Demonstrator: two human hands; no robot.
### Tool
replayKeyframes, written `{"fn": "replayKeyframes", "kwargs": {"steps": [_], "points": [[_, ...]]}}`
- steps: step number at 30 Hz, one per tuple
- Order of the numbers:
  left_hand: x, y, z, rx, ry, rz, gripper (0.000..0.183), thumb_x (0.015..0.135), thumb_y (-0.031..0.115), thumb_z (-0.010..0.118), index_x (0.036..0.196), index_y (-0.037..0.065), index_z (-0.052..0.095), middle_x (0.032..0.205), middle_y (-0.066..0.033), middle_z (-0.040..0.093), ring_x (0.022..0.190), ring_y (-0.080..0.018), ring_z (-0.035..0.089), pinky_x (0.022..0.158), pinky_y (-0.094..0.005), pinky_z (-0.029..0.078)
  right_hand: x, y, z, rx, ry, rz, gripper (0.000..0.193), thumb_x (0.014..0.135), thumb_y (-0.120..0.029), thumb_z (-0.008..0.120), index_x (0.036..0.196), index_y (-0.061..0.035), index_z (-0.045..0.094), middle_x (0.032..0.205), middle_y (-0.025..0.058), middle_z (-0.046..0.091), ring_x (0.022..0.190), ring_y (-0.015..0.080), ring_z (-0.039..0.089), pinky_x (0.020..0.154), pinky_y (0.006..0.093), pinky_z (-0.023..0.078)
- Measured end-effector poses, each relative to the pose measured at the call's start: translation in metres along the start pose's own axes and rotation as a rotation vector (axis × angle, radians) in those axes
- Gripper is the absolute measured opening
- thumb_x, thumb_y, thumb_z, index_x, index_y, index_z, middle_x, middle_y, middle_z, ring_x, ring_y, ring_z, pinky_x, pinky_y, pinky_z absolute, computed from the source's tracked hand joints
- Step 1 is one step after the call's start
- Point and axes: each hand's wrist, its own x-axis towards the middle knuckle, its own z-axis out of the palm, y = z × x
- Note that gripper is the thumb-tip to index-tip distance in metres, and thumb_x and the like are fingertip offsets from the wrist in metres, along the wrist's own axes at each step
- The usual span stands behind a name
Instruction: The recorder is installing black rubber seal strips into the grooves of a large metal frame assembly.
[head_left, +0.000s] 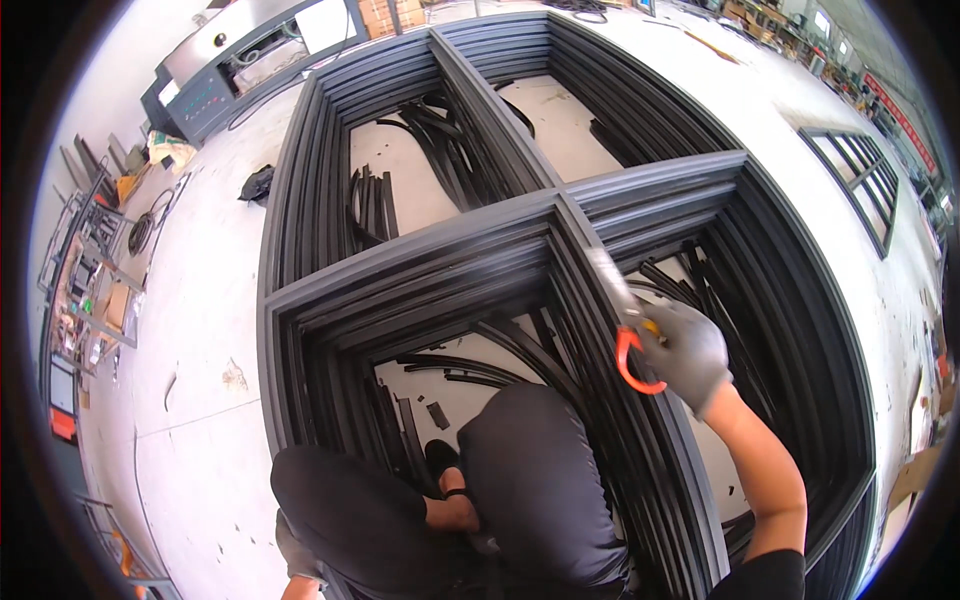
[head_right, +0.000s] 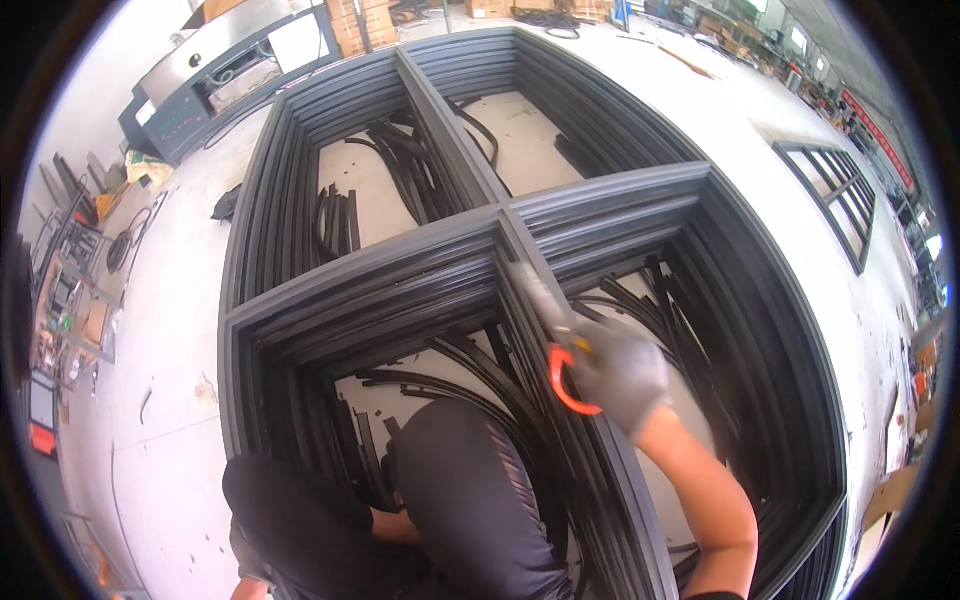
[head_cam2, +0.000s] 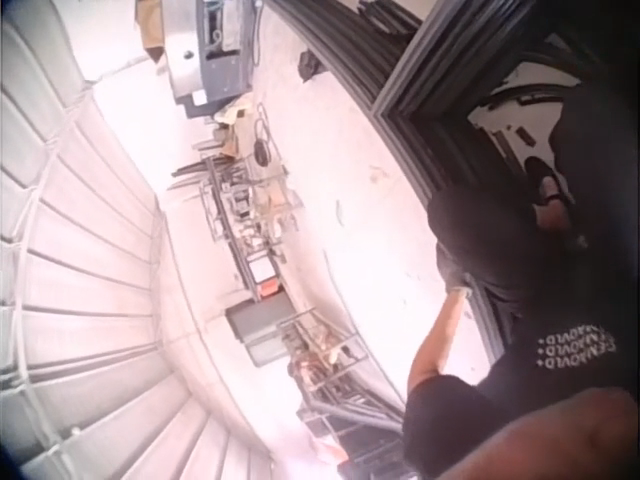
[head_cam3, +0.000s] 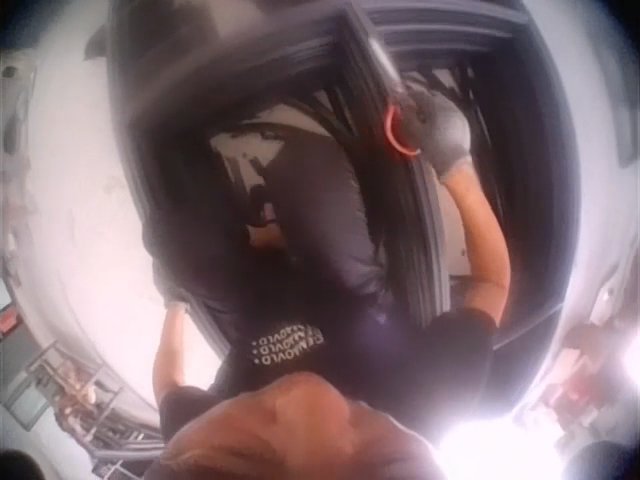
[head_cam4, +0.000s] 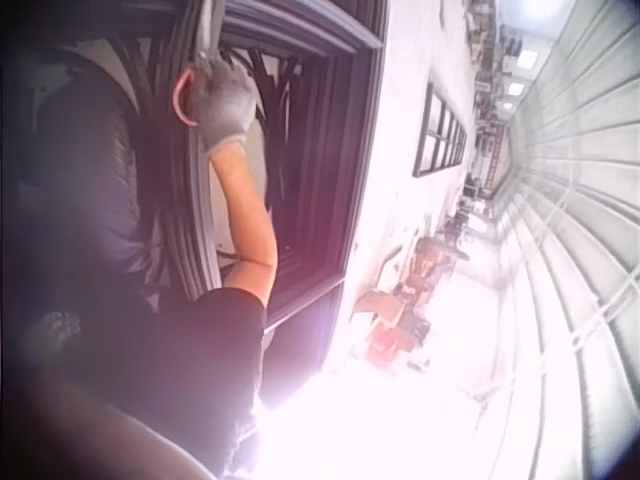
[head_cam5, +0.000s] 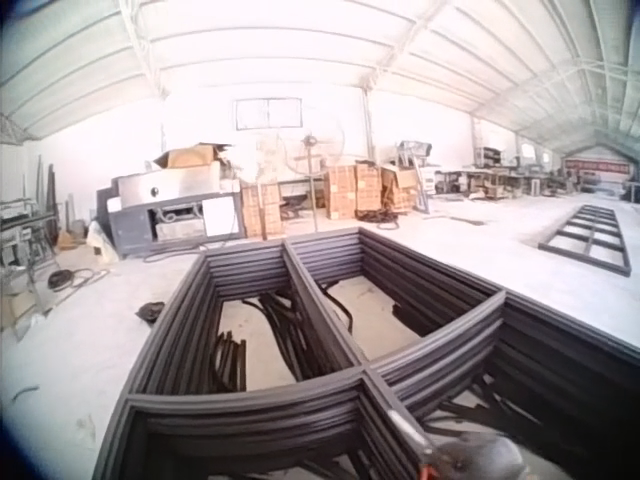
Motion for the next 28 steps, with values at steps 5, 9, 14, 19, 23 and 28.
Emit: {"fn": "replayKeyframes", "kwargs": {"steps": [5, 9, 14, 19, 23, 28], "points": [[0.014, -0.043, 0.001, -0.013, -0.075, -0.085, 0.038, 0.099, 0.035, 0.046, 0.107, 0.000, 0.060, 0.096, -0.0159, 0.067, 0.089, -0.0255, 0.061, 0.081, -0.0353, 0.047, -0.077, 0.063, 0.007, 0.329, 0.010, 0.406, 0.029, 0.092, -0.016, 0.059, 0.112, 0.0031, 0.065, 0.098, 0.0159, 0.067, 0.091, 0.0258, 0.064, 0.083, 0.0344, 0.048], [0.008, -0.037, -0.003, 0.088, -0.044, -0.078, 0.038, 0.099, 0.035, 0.046, 0.105, 0.001, 0.060, 0.097, -0.0163, 0.068, 0.092, -0.0265, 0.063, 0.081, -0.0366, 0.047, -0.092, 0.055, 0.019, 0.623, 0.024, 0.493, 0.033, 0.095, -0.018, 0.057, 0.116, 0.0062, 0.061, 0.105, 0.0182, 0.067, 0.099, 0.0202, 0.061, 0.090, 0.0338, 0.046], [0.005, -0.043, -0.002, 0.186, -0.026, -0.079, 0.042, 0.095, 0.039, 0.047, 0.113, 0.004, 0.062, 0.106, -0.0230, 0.068, 0.100, -0.0398, 0.064, 0.086, -0.0427, 0.048, -0.105, 0.030, 0.003, 0.608, -0.073, 0.486, 0.052, 0.094, -0.019, 0.058, 0.137, 0.0068, 0.045, 0.125, 0.0185, 0.058, 0.114, 0.0258, 0.056, 0.099, 0.0351, 0.043], [0.005, -0.044, -0.001, 0.245, -0.052, -0.108, 0.035, 0.098, 0.030, 0.046, 0.113, 0.003, 0.061, 0.102, -0.0203, 0.067, 0.099, -0.0393, 0.062, 0.086, -0.0461, 0.047, -0.142, 0.064, 0.025, 0.669, -0.096, 0.399, 0.064, 0.090, -0.015, 0.058, 0.146, 0.0054, 0.035, 0.139, 0.0207, 0.050, 0.128, 0.0263, 0.049, 0.107, 0.0349, 0.038], [0.000, -0.059, -0.009, 0.437, -0.082, -0.069, 0.038, 0.098, 0.025, 0.050, 0.126, 0.001, 0.059, 0.122, -0.0173, 0.065, 0.115, -0.0290, 0.060, 0.095, -0.0359, 0.045, -0.144, 0.024, 0.002, 0.728, -0.132, 0.491, 0.076, 0.077, 0.002, 0.047, 0.151, 0.0018, 0.029, 0.146, 0.0147, 0.043, 0.129, 0.0219, 0.047, 0.108, 0.0312, 0.037], [-0.004, -0.080, -0.013, 0.356, -0.045, -0.090, 0.047, 0.098, 0.035, 0.049, 0.131, 0.002, 0.056, 0.129, -0.0197, 0.061, 0.122, -0.0351, 0.056, 0.102, -0.0362, 0.042, -0.168, 0.079, 0.030, 0.808, -0.129, 0.536, 0.072, 0.080, 0.000, 0.048, 0.150, -0.0006, 0.031, 0.146, 0.0140, 0.043, 0.128, 0.0221, 0.048, 0.107, 0.0300, 0.038]]}}
